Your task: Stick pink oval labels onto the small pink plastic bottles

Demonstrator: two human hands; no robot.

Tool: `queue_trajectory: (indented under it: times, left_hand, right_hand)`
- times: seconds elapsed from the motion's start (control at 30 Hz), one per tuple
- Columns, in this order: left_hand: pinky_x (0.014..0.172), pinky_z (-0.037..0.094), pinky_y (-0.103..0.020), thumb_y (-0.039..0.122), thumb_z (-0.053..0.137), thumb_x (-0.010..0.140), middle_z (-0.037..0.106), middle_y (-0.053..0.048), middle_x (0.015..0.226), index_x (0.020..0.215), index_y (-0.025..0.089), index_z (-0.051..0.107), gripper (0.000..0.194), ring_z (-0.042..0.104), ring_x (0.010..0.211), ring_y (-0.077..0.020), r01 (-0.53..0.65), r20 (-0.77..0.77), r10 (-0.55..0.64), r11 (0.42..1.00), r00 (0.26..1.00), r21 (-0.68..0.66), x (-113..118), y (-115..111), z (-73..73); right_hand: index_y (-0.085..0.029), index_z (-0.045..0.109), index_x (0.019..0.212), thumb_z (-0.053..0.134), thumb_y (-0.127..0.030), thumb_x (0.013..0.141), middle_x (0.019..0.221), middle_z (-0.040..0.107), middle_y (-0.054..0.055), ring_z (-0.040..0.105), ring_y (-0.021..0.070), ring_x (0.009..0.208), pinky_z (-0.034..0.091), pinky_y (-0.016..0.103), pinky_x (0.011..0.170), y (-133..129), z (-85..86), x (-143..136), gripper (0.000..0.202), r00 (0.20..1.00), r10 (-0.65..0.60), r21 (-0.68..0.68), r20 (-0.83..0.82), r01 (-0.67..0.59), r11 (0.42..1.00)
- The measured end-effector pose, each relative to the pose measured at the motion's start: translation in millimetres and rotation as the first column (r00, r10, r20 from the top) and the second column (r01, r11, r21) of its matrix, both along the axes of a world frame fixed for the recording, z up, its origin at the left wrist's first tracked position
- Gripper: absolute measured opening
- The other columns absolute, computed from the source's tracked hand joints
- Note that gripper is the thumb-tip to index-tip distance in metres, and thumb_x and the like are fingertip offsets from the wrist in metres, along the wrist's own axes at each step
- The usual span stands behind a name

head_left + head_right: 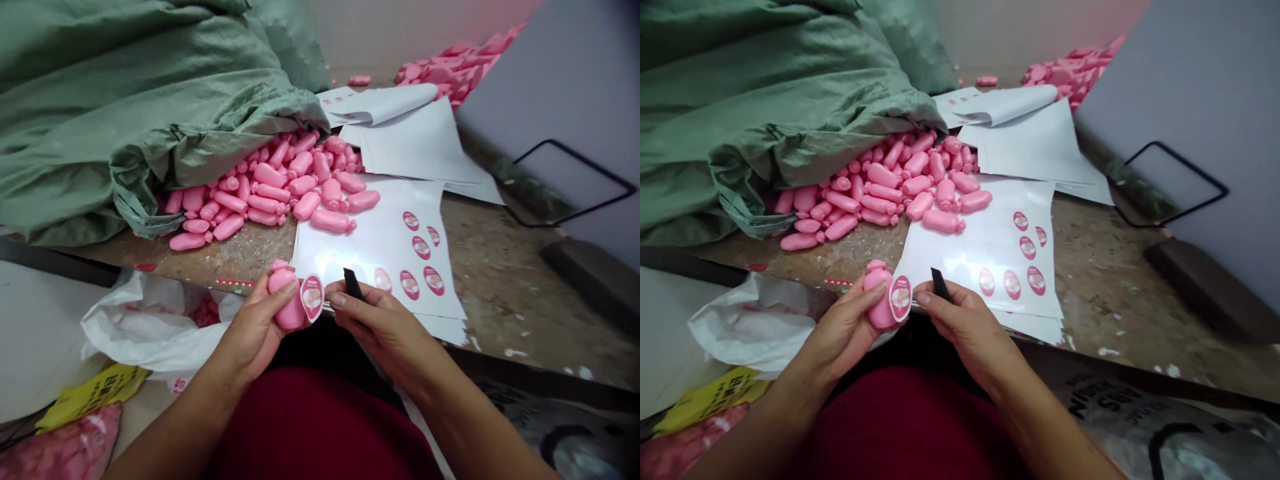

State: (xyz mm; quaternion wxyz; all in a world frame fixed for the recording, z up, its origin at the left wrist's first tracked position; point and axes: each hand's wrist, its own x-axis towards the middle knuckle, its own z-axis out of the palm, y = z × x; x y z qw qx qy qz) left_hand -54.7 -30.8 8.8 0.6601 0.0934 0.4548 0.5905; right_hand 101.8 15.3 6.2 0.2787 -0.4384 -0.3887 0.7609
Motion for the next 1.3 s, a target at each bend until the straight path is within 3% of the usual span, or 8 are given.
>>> queue_trajectory:
  times: [0.3, 0.47, 0.6, 0.73, 0.9, 1.03, 1.17, 1.3]
  left_hand:
    - [0.065, 0.045, -0.019, 0.023, 0.088, 0.063, 0.066, 0.002, 0.087, 0.112, 0.024, 0.056, 0.058, 0.06, 0.071, -0.0088, 0.069, -0.347, -0.071, 0.997, 0.935, -0.019, -3, -8, -3.0]
    - [0.068, 0.047, -0.019, 0.016, 0.087, 0.059, 0.068, 0.001, 0.088, 0.109, 0.021, 0.058, 0.058, 0.061, 0.074, -0.0099, 0.097, -0.226, -0.096, 0.995, 0.969, -0.006, -1, -5, -3.1]
    - [0.067, 0.05, -0.021, 0.014, 0.086, 0.062, 0.068, 0.0, 0.091, 0.113, 0.021, 0.057, 0.06, 0.063, 0.074, -0.0107, 0.116, -0.197, -0.114, 0.993, 0.974, 0.001, -2, -4, -8.6]
    - [0.066, 0.054, -0.025, 0.017, 0.085, 0.068, 0.068, -0.002, 0.099, 0.115, 0.022, 0.055, 0.055, 0.069, 0.078, -0.015, 0.017, -0.216, -0.02, 1.0, 0.976, -0.012, -2, 0, -9.4]
    - [0.069, 0.059, -0.034, 0.018, 0.063, 0.087, 0.068, -0.005, 0.101, 0.114, 0.02, 0.055, 0.028, 0.069, 0.082, -0.0175, 0.02, 0.049, -0.016, 0.996, 0.999, -0.091, 2, 3, 0.9]
    - [0.065, 0.057, -0.028, 0.019, 0.059, 0.092, 0.07, -0.006, 0.1, 0.116, 0.02, 0.056, 0.024, 0.067, 0.078, -0.015, 0.069, 0.084, -0.06, 0.991, 0.995, -0.111, 3, 3, 5.9]
    - [0.068, 0.057, -0.029, 0.041, 0.058, 0.095, 0.071, -0.008, 0.102, 0.118, 0.022, 0.057, 0.029, 0.068, 0.084, -0.0179, 0.089, 0.092, -0.08, 0.991, 0.993, -0.101, 2, -1, 2.4]
    - [0.077, 0.057, -0.035, 0.055, 0.053, 0.095, 0.071, -0.008, 0.101, 0.118, 0.023, 0.057, 0.04, 0.069, 0.09, -0.0212, 0.094, 0.088, -0.087, 0.993, 0.992, -0.076, 5, -2, 0.5]
  right_hand:
    - [-0.02, 0.067, 0.082, 0.088, -0.045, 0.064, 0.065, 0.051, -0.005, 0.032, 0.0092, 0.056, 0.022, 0.025, 0.053, 1, -5.3, 1, 0.037, 0.999, -0.016, -0.019, -0.029, 0.016, 1.0]
    - [-0.018, 0.061, 0.074, 0.088, -0.046, 0.063, 0.057, 0.045, -0.008, 0.022, 0.0063, 0.05, 0.013, 0.026, 0.051, 2, 0.8, -4, 0.039, 0.995, -0.037, -0.068, -0.09, 0.031, 0.997]
    - [-0.019, 0.059, 0.07, 0.086, -0.047, 0.065, 0.051, 0.037, -0.01, 0.017, 0.0063, 0.048, 0.013, 0.027, 0.05, 1, 2.8, -4, 0.039, 0.99, -0.052, -0.059, -0.134, 0.044, 0.997]
    - [-0.02, 0.059, 0.074, 0.083, -0.046, 0.069, 0.053, 0.033, -0.01, 0.018, 0.0075, 0.049, 0.012, 0.027, 0.049, 3, 1.8, 0, 0.036, 0.977, -0.171, 0.005, -0.126, 0.173, 0.985]
    - [-0.018, 0.061, 0.074, 0.084, -0.046, 0.07, 0.057, 0.039, -0.008, 0.019, 0.0062, 0.05, 0.012, 0.025, 0.047, -1, 3.5, 2, 0.036, 0.991, -0.092, -0.008, -0.101, 0.091, 0.996]
    - [-0.019, 0.067, 0.075, 0.084, -0.045, 0.069, 0.061, 0.047, -0.005, 0.032, 0.0075, 0.052, 0.026, 0.021, 0.047, -7, 0.2, 0, 0.032, 0.997, -0.023, -0.077, -0.075, 0.017, 0.997]
    - [-0.022, 0.073, 0.078, 0.085, -0.042, 0.071, 0.07, 0.059, -0.002, 0.051, 0.0109, 0.064, 0.046, 0.023, 0.063, -10, -4.1, -2, 0.024, 0.995, -0.015, -0.136, -0.101, 0.002, 0.991]
    - [-0.021, 0.076, 0.08, 0.088, -0.041, 0.068, 0.08, 0.068, 0.001, 0.058, 0.0131, 0.074, 0.05, 0.026, 0.077, -11, -4.1, -4, 0.027, 0.992, -0.036, -0.173, -0.123, 0.014, 0.985]
